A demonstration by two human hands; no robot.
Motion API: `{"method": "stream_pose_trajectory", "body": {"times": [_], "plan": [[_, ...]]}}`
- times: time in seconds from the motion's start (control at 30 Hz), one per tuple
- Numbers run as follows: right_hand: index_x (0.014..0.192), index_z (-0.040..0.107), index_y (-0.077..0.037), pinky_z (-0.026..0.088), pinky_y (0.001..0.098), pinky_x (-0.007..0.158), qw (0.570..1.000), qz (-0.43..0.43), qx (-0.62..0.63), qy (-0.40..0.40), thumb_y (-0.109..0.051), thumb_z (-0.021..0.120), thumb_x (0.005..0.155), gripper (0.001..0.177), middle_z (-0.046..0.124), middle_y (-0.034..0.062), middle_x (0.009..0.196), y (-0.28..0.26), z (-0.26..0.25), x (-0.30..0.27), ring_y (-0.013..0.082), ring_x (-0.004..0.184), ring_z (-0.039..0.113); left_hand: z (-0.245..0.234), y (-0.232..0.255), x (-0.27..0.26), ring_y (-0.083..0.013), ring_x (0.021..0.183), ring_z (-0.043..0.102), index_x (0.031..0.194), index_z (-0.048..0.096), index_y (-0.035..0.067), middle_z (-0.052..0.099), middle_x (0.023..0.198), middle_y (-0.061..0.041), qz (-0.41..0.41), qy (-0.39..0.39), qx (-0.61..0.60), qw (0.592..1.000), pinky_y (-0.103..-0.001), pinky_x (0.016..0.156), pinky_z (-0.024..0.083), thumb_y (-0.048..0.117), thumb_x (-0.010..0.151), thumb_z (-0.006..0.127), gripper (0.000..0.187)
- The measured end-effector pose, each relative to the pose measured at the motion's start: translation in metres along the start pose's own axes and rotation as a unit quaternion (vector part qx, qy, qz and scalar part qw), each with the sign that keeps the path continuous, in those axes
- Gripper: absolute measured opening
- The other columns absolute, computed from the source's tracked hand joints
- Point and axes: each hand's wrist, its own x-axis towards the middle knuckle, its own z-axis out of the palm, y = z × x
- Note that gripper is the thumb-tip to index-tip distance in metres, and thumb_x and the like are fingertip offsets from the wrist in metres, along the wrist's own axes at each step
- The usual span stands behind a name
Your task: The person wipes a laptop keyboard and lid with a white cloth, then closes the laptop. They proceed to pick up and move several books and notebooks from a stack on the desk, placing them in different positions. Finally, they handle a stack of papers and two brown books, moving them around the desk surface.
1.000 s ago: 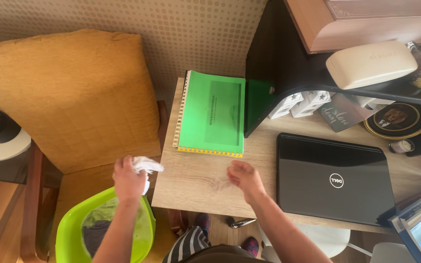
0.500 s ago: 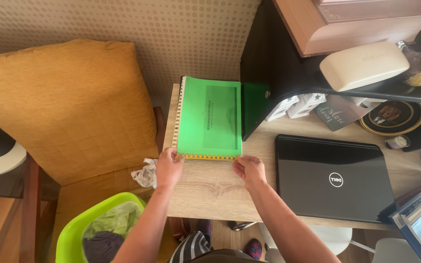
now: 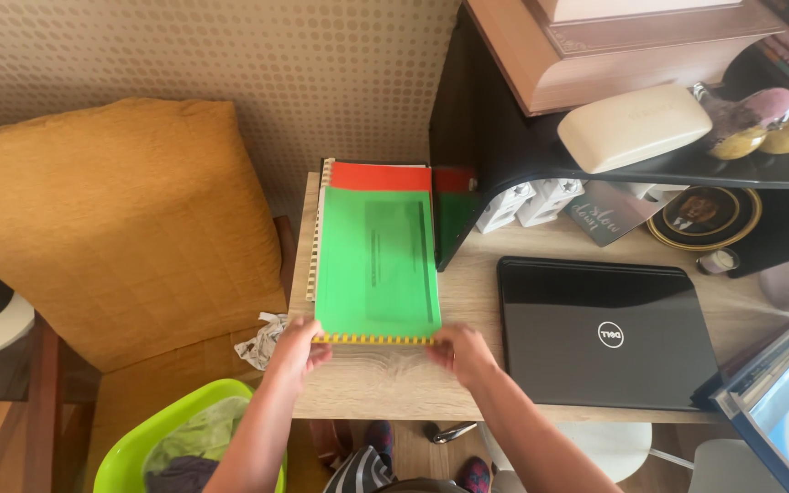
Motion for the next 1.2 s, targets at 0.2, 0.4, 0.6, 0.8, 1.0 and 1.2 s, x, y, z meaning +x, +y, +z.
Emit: {"method": "stream_pose_trajectory", "body": {"times": [0.2, 0.4, 0.6, 0.8, 1.0, 1.2], "plan": [[0.125, 0.054, 0.000, 0.060, 0.0316, 0.057, 0.993, 0.079, -0.018, -0.085, 0.008, 0.057, 0.088, 0.037, 0.065, 0.0185, 0.087, -0.012, 0.000, -0.086, 0.0257, 0.059, 0.066, 0.005, 0.020, -0.068, -0.0263, 0.076, 0.068, 0.155, 0.033, 0.008, 0.051, 0.140, -0.019, -0.106, -0.032, 0.022, 0.994, -0.035, 0.076, 0.060, 0.028, 0.091, 0.070, 0.076], [0.113, 0.061, -0.006, 0.059, 0.0365, 0.067, 0.977, 0.124, -0.115, -0.127, -0.007, 0.057, 0.092, 0.021, 0.069, 0.0165, 0.100, -0.013, -0.017, -0.121, 0.0284, 0.080, 0.069, 0.008, 0.039, -0.137, -0.0251, 0.092, 0.068, 0.164, 0.016, 0.027, 0.017, 0.172, -0.005, -0.147, -0.050, 0.062, 0.986, -0.038, 0.083, 0.061, 0.015, 0.097, 0.063, 0.083], [0.132, 0.064, -0.004, 0.059, 0.0365, 0.064, 0.984, 0.075, -0.063, -0.149, -0.011, 0.061, 0.093, 0.040, 0.075, 0.0145, 0.104, -0.023, -0.016, -0.148, 0.0247, 0.084, 0.070, -0.061, -0.054, -0.114, -0.0270, 0.143, 0.046, 0.154, 0.037, 0.023, 0.009, 0.172, 0.003, 0.029, -0.169, 0.300, 0.938, -0.034, 0.101, 0.067, -0.001, 0.091, 0.070, 0.076], [0.137, 0.057, 0.001, 0.057, 0.0387, 0.056, 0.983, 0.051, -0.067, -0.164, -0.007, 0.067, 0.090, 0.049, 0.067, 0.0132, 0.095, -0.038, -0.035, -0.181, 0.0253, 0.076, 0.068, -0.092, -0.132, -0.082, -0.0301, 0.135, 0.065, 0.155, 0.049, 0.017, 0.068, 0.149, -0.012, -0.063, -0.107, 0.187, 0.974, -0.044, 0.117, 0.044, 0.029, 0.080, 0.073, 0.079], [0.135, 0.059, -0.004, 0.050, 0.0332, 0.055, 0.990, 0.023, -0.022, -0.135, -0.004, 0.065, 0.089, 0.046, 0.076, 0.0158, 0.098, -0.050, -0.098, -0.221, 0.0250, 0.074, 0.070, -0.055, -0.221, -0.065, -0.0431, 0.096, 0.078, 0.137, 0.066, -0.004, 0.084, 0.109, -0.035, 0.056, -0.107, -0.015, 0.993, -0.049, 0.083, 0.058, 0.005, 0.072, 0.079, 0.067], [0.139, 0.058, -0.005, 0.058, 0.0469, 0.076, 0.987, -0.038, 0.143, -0.058, 0.003, 0.062, 0.085, 0.056, 0.075, 0.0266, 0.111, -0.048, -0.178, -0.243, 0.0380, 0.090, 0.072, 0.074, -0.124, -0.130, -0.0333, 0.114, 0.073, 0.145, 0.061, 0.003, 0.079, 0.127, -0.024, 0.022, -0.267, 0.052, 0.962, -0.041, 0.097, 0.050, 0.004, 0.084, 0.069, 0.061]]}}
